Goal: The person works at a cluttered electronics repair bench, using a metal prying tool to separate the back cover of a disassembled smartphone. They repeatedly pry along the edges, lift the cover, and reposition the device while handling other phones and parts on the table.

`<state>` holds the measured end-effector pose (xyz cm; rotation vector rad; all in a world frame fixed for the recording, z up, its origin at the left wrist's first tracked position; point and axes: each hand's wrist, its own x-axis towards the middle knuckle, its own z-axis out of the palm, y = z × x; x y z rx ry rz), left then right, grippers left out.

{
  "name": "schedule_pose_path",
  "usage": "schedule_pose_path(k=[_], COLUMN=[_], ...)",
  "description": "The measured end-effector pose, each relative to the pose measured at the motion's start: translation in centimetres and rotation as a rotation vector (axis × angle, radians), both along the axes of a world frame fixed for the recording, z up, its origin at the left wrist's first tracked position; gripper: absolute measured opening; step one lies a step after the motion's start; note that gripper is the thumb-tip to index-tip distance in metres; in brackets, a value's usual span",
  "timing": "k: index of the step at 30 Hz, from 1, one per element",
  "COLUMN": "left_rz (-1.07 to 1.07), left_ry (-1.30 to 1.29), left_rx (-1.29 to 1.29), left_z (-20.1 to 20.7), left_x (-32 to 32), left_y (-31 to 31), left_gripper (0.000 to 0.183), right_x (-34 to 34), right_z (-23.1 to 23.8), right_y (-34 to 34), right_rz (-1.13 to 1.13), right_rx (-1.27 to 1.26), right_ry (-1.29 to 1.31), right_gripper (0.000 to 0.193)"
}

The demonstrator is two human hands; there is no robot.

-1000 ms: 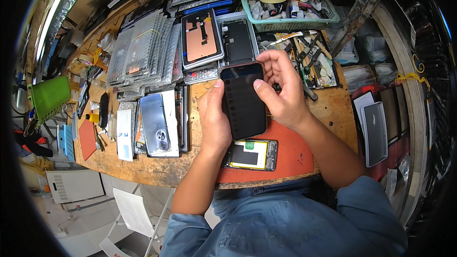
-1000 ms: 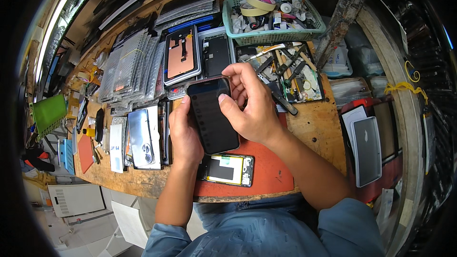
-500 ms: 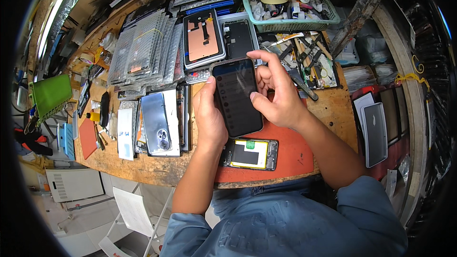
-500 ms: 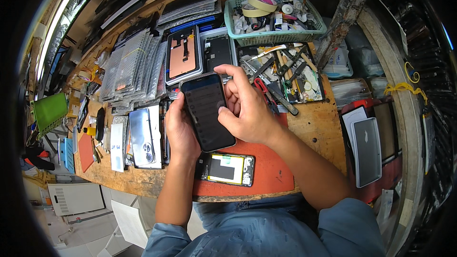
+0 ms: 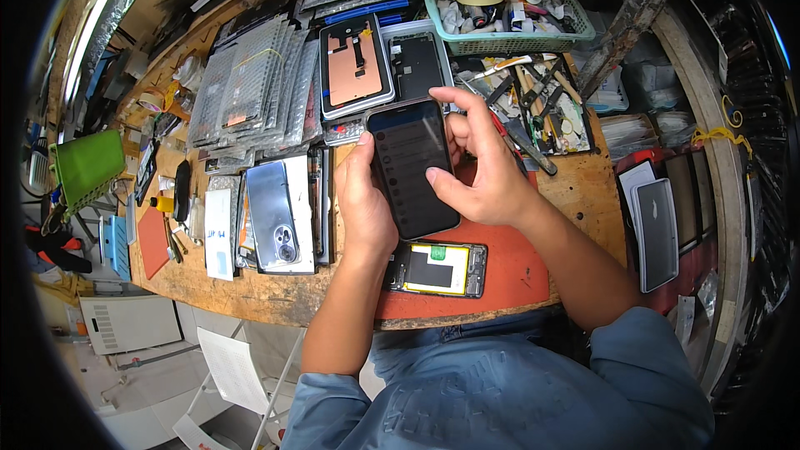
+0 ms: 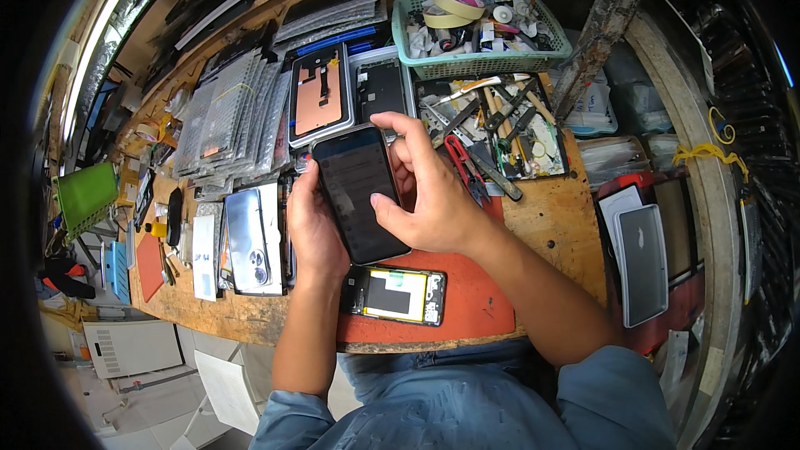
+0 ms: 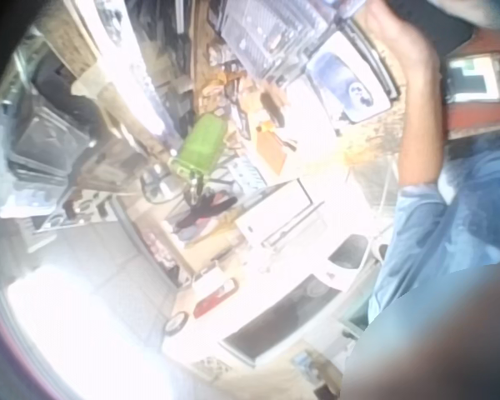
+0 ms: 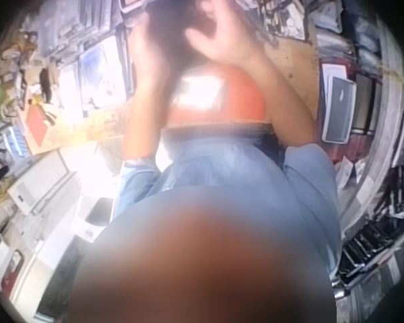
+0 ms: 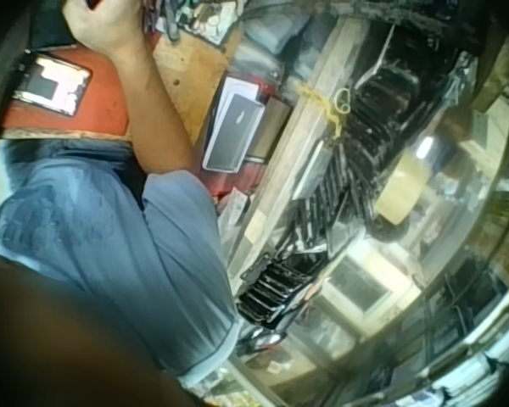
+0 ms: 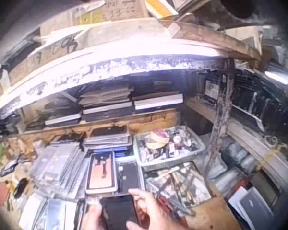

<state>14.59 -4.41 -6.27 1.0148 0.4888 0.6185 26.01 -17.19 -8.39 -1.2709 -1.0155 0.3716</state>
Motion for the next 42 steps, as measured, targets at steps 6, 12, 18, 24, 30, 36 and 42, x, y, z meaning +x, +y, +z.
schedule_pose_path(k=[6, 12, 18, 24, 30, 36, 42], left_rz=[-0.005, -0.020, -0.050, -0.043, -0.086, -0.080, -0.087], left_ry=[-0.004, 0.027, 0.041, 0.033, 0.039, 0.044, 0.073], left_rx=[0.042, 0.043, 0.111, 0.094, 0.144, 0.162, 0.188], left_z=[0.2, -0.1, 0.2, 0.2, 0.4, 0.2, 0.3], left_x=[-0.1, -0.1, -0.2, -0.1, -0.4, -0.2, -0.3], left_y=[-0.2, -0.8, -1.4, -1.7, -1.6, -1.8, -1.7], left_gripper=[0.043, 0.043, 0.042, 0.041, 0.041, 0.042, 0.043], right_x=[0.9, 1.2, 1.3, 1.3, 1.0, 1.0, 1.0], right_z=[0.6, 0.5, -0.1, -0.4, -0.2, -0.6, -0.6], right_y=[-0.9, -0.9, -1.0, -0.6, -0.2, 0.1, 0.0], right_rz=[0.037, -0.048, -0.077, -0.120, -0.184, -0.260, -0.271], right_rx=[-0.033, 0.019, 0.069, 0.113, 0.154, 0.158, 0.149], right_ry=[0.029, 0.159, 0.162, 0.149, 0.118, 0.066, 0.062], right_gripper=[0.078, 0.060, 0.044, 0.039, 0.036, 0.032, 0.030])
